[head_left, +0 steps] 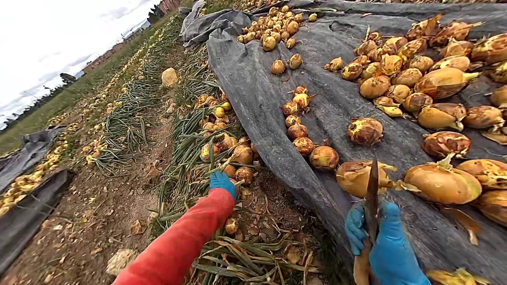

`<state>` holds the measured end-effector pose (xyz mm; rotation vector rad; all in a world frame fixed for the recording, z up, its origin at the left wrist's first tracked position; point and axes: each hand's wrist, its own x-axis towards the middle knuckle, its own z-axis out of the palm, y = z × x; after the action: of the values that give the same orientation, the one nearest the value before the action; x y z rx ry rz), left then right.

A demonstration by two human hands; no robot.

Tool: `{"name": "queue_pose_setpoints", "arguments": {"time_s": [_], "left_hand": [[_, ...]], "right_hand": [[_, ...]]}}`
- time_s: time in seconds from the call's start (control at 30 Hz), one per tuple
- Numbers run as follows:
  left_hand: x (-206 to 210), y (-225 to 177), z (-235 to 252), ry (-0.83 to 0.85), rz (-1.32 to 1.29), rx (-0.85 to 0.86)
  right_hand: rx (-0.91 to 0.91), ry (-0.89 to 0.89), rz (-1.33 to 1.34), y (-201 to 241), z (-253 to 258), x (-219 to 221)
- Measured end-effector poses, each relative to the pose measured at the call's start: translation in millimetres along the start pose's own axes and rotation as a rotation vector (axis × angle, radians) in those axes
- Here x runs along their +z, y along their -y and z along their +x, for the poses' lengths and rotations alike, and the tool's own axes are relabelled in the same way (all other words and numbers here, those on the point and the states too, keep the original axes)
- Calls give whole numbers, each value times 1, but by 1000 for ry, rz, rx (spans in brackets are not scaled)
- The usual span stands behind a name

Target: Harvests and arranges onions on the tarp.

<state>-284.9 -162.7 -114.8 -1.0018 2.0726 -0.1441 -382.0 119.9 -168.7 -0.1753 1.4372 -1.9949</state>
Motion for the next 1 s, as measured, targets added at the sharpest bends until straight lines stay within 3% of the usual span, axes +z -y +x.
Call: {"name": "queue_pose_setpoints", "arguments": {"time_s": [0.07, 0.17, 0.27, 0.33, 0.43, 0.53, 0.6, 0.67, 0.83, 0.9, 1.0], "left_hand": [[8, 12, 23, 8, -184, -48], [35, 7, 22, -122, -537, -224], [48, 15, 14, -29, -628, -301], [75, 34, 35, -151, -820, -316], [88, 41, 12, -253, -1123, -112], [93, 3, -54, -412, -1307, 269], [101, -20, -83, -538, -1241, 419], [108, -38, -106, -575, -1079, 419], [104, -54, -130, -246, -555, 490], [89, -44, -111, -57, -324, 417], [49, -4, -72, -117, -269, 92]], "right_hand": [[31, 2, -5, 10, 8, 1], [204, 113, -123, -9, -2, 17], [386, 195, -213, -39, -17, 30], [458, 215, -263, -59, -20, 31], [542, 189, -368, -84, -15, 34], [725, 379, -505, -98, -11, 42], [683, 489, -431, -99, -17, 45], [562, 460, -203, -94, -28, 45], [522, 291, 2, -92, -39, 47], [456, 239, -2, -91, -40, 48], [51, 166, -184, -91, -35, 48]]}}
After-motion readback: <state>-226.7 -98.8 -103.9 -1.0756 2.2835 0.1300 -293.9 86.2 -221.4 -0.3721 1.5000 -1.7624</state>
